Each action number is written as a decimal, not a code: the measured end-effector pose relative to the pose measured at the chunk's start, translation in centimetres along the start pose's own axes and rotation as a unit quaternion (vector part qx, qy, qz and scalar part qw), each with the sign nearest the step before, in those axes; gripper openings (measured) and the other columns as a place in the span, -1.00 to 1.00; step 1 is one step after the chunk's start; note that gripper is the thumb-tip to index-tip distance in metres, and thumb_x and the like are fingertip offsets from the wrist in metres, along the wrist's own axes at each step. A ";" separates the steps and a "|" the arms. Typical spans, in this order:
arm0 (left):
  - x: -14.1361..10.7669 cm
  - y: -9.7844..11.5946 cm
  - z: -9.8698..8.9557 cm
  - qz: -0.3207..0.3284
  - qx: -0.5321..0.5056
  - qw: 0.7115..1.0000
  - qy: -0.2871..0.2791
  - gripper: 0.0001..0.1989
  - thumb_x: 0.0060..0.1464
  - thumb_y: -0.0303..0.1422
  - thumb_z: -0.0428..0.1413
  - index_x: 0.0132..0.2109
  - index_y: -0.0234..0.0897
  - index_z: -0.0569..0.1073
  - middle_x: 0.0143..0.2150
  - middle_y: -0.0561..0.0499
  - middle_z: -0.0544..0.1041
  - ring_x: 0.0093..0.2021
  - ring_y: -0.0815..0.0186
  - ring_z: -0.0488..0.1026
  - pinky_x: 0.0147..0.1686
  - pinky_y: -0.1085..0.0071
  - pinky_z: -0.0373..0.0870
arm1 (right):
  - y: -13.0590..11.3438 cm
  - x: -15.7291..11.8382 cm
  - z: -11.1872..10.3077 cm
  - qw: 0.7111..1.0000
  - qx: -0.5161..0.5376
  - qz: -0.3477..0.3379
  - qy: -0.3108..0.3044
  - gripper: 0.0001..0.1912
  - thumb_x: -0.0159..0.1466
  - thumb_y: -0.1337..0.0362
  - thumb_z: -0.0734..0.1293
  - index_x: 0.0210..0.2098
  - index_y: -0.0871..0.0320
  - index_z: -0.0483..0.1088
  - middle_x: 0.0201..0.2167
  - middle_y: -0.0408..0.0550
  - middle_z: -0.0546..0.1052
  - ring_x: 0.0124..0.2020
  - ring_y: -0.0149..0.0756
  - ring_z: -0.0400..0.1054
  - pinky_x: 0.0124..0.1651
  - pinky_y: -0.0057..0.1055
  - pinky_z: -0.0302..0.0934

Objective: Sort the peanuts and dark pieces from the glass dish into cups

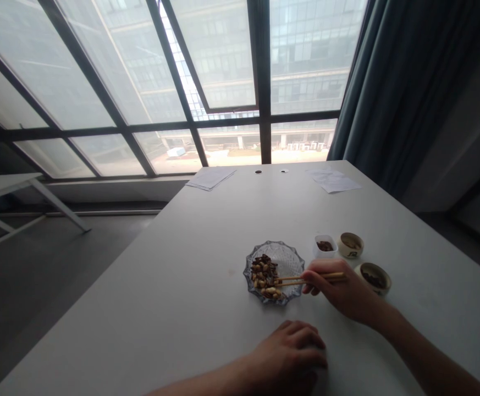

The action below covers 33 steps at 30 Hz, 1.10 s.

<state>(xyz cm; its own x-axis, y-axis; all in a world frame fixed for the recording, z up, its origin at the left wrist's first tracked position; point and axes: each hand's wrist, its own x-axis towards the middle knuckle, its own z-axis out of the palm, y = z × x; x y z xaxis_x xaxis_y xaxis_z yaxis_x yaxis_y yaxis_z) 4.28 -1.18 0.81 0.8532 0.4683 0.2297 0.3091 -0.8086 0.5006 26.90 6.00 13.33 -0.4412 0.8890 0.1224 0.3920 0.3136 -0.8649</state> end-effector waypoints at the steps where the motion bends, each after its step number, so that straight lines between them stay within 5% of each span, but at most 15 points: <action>1: 0.0 0.0 0.0 -0.002 -0.001 1.000 -0.001 -0.76 0.43 -0.33 0.32 0.16 -0.13 0.55 0.30 -0.05 0.63 0.40 0.09 0.50 0.46 0.20 0.36 | -0.2 0.0 -0.2 1.000 0.005 -0.006 -0.001 -0.35 0.52 -0.29 0.36 -0.36 0.13 0.65 -0.42 0.02 0.72 -0.40 -0.20 0.59 -0.29 -0.35 0.40; 25: 0.1 0.0 0.1 -0.007 -0.004 1.000 -0.006 -0.76 0.41 -0.36 0.33 0.16 -0.11 0.55 0.28 -0.06 0.64 0.40 0.06 0.50 0.44 0.17 0.38 | 0.2 0.6 -0.4 0.999 0.017 -0.035 0.000 -0.34 0.52 -0.27 0.37 -0.40 0.16 0.66 -0.45 0.01 0.70 -0.43 -0.25 0.54 -0.32 -0.36 0.33; 29: 0.0 0.0 0.2 -0.002 0.002 1.000 0.001 -0.77 0.43 -0.34 0.32 0.15 -0.12 0.54 0.29 -0.04 0.64 0.40 0.09 0.51 0.45 0.20 0.37 | -0.2 0.4 -0.5 0.999 0.014 -0.028 0.026 -0.31 0.54 -0.27 0.33 -0.43 0.14 0.64 -0.48 0.03 0.71 -0.45 -0.23 0.57 -0.36 -0.37 0.35; 33: 0.0 -0.1 0.1 -0.003 0.003 1.000 -0.004 -0.77 0.43 -0.34 0.31 0.16 -0.12 0.54 0.30 -0.05 0.64 0.40 0.10 0.50 0.46 0.19 0.36 | -1.7 -0.8 -3.0 0.994 0.027 -0.015 0.103 -0.37 0.48 -0.29 0.41 -0.35 0.13 0.71 -0.41 0.06 0.75 -0.43 -0.15 0.66 -0.39 -0.34 0.48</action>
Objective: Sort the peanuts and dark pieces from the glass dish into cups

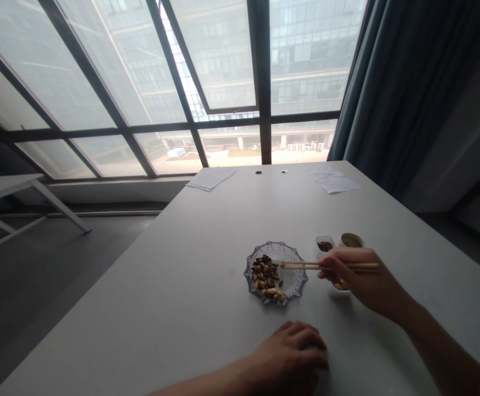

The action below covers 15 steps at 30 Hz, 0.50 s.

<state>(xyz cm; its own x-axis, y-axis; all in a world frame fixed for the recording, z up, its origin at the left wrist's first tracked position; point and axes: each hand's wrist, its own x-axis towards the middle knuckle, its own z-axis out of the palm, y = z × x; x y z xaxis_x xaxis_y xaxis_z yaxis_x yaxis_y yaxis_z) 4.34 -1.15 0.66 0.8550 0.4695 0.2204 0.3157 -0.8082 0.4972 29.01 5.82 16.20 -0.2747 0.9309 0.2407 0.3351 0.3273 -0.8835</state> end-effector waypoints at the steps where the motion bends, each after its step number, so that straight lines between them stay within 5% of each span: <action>1: 0.0 0.0 0.0 -0.001 -0.003 1.000 -0.008 -0.76 0.43 -0.35 0.31 0.17 -0.12 0.55 0.30 -0.06 0.63 0.41 0.09 0.50 0.46 0.18 0.37 | -0.5 -0.3 -1.1 0.999 0.002 0.007 0.044 -0.39 0.46 -0.29 0.43 -0.30 0.13 0.73 -0.37 0.08 0.77 -0.40 -0.11 0.69 -0.38 -0.32 0.53; 7: -0.1 0.0 -0.3 0.006 -0.003 1.000 0.000 -0.77 0.42 -0.35 0.30 0.16 -0.14 0.55 0.29 -0.07 0.63 0.39 0.09 0.51 0.47 0.20 0.36 | -1.2 -1.2 -7.6 0.939 -0.083 0.033 0.331 -0.53 0.36 -0.23 0.55 -0.25 0.06 0.72 -0.35 0.08 0.78 -0.37 0.08 0.75 -0.26 -0.07 0.70; 15: -0.1 0.3 -0.4 -0.012 -0.019 1.000 -0.010 -0.70 0.36 -0.38 0.33 0.18 -0.11 0.56 0.30 -0.09 0.62 0.40 0.06 0.51 0.46 0.17 0.39 | 1.6 -0.4 -10.0 0.932 -0.127 0.049 0.335 -0.55 0.38 -0.27 0.50 -0.27 -0.03 0.67 -0.38 0.06 0.76 -0.34 0.24 0.75 -0.20 0.13 0.68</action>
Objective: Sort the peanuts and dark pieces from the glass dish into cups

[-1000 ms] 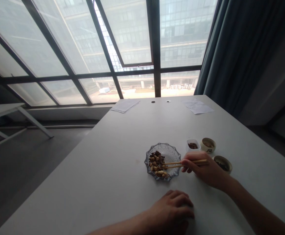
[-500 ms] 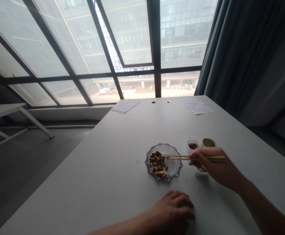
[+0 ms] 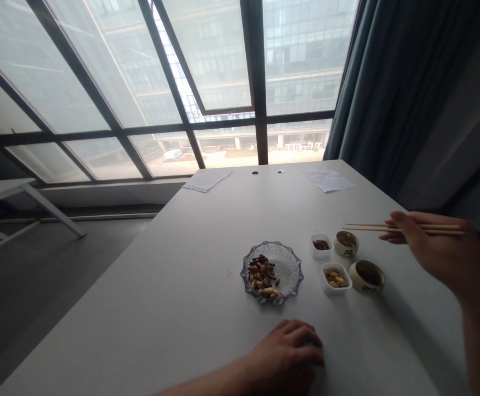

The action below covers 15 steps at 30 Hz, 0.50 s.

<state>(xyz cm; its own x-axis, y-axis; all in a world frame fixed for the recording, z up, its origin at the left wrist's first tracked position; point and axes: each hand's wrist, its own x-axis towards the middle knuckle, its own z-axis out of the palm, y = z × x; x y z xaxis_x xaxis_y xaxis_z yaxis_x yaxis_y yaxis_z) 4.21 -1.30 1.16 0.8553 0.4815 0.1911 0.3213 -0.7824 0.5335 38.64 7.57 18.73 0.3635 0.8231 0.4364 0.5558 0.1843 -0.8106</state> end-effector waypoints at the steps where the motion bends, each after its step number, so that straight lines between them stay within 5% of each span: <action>1: 0.0 0.0 0.0 0.000 0.000 1.000 0.006 -0.71 0.36 -0.38 0.33 0.17 -0.11 0.56 0.30 -0.08 0.62 0.39 0.06 0.52 0.46 0.18 0.39 | -0.2 -0.1 0.2 1.000 0.002 0.002 0.003 -0.53 0.39 -0.28 0.49 -0.26 -0.03 0.67 -0.37 0.07 0.76 -0.33 0.23 0.75 -0.18 0.13 0.68; 5: 0.0 -0.2 0.2 0.006 0.006 1.000 0.014 -0.72 0.36 -0.39 0.33 0.15 -0.12 0.56 0.28 -0.06 0.63 0.38 0.08 0.52 0.45 0.20 0.40 | -1.7 -1.4 1.8 0.999 0.041 -0.005 -0.028 -0.48 0.41 -0.30 0.47 -0.25 0.04 0.68 -0.33 0.09 0.78 -0.32 0.14 0.75 -0.17 0.01 0.67; 12: 0.2 -0.3 0.3 0.009 0.010 1.000 0.013 -0.76 0.38 -0.38 0.33 0.13 -0.12 0.56 0.27 -0.06 0.64 0.38 0.07 0.53 0.43 0.18 0.41 | -2.3 -6.2 9.4 0.944 0.188 -0.035 -0.268 -0.42 0.49 -0.28 0.40 -0.27 0.10 0.70 -0.30 0.12 0.78 -0.28 -0.05 0.72 -0.15 -0.21 0.65; 15: 0.3 -0.1 0.1 0.006 0.011 1.000 0.007 -0.76 0.40 -0.38 0.32 0.14 -0.11 0.55 0.28 -0.05 0.64 0.40 0.07 0.51 0.44 0.19 0.39 | -1.9 -8.0 11.8 0.925 0.185 -0.076 -0.322 -0.41 0.55 -0.24 0.35 -0.31 0.09 0.69 -0.33 0.08 0.76 -0.32 -0.17 0.65 -0.21 -0.31 0.57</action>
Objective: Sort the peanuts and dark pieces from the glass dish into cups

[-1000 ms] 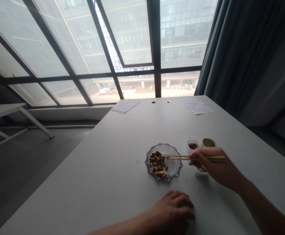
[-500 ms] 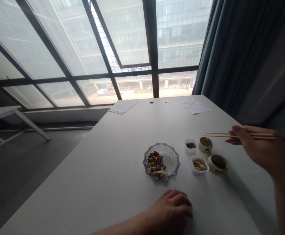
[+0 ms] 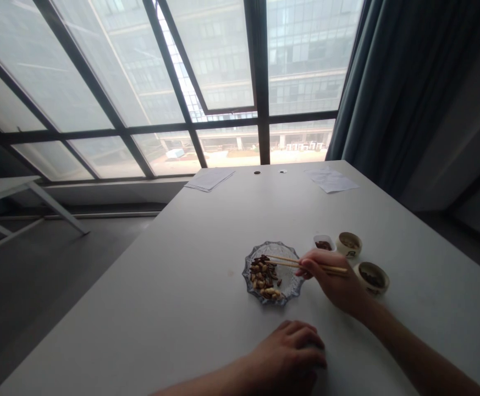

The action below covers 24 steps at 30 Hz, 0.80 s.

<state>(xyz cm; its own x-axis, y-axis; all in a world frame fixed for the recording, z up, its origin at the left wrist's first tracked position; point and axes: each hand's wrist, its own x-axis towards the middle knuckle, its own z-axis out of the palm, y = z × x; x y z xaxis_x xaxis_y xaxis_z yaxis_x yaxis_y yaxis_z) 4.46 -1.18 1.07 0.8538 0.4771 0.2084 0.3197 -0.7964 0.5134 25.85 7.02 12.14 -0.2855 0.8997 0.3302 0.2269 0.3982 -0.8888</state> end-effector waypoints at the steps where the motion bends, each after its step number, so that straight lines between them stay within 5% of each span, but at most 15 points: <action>1: 0.0 0.1 -0.1 -0.001 0.000 1.000 0.000 -0.76 0.40 -0.37 0.31 0.14 -0.11 0.55 0.28 -0.05 0.64 0.40 0.07 0.51 0.44 0.19 0.39 | 0.3 -0.1 0.6 1.000 0.000 -0.002 -0.009 -0.42 0.56 -0.22 0.35 -0.32 0.09 0.69 -0.33 0.07 0.75 -0.34 -0.19 0.63 -0.23 -0.33 0.54; 10: -0.1 0.0 -0.1 0.009 0.003 1.000 0.000 -0.77 0.42 -0.37 0.30 0.16 -0.14 0.54 0.29 -0.06 0.64 0.42 0.07 0.49 0.45 0.17 0.37 | 2.4 -0.2 2.0 0.993 0.069 0.099 0.003 -0.35 0.44 -0.36 0.42 -0.33 0.12 0.65 -0.38 0.14 0.78 -0.35 -0.07 0.73 -0.24 -0.27 0.60; 24: -0.1 -0.1 0.0 0.006 0.002 1.000 0.000 -0.72 0.38 -0.38 0.33 0.16 -0.13 0.54 0.29 -0.07 0.63 0.41 0.06 0.50 0.45 0.17 0.38 | 2.9 -0.2 2.7 0.988 0.087 0.118 0.040 -0.29 0.36 -0.44 0.43 -0.32 0.13 0.68 -0.38 0.19 0.78 -0.34 0.07 0.77 -0.25 -0.16 0.69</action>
<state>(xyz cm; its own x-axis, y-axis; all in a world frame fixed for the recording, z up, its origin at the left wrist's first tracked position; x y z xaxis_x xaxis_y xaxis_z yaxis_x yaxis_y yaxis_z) 4.34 -1.11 0.98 0.8576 0.4678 0.2137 0.3118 -0.8034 0.5072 24.03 7.55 8.65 -0.1683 0.9779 0.1242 0.1138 0.1445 -0.9829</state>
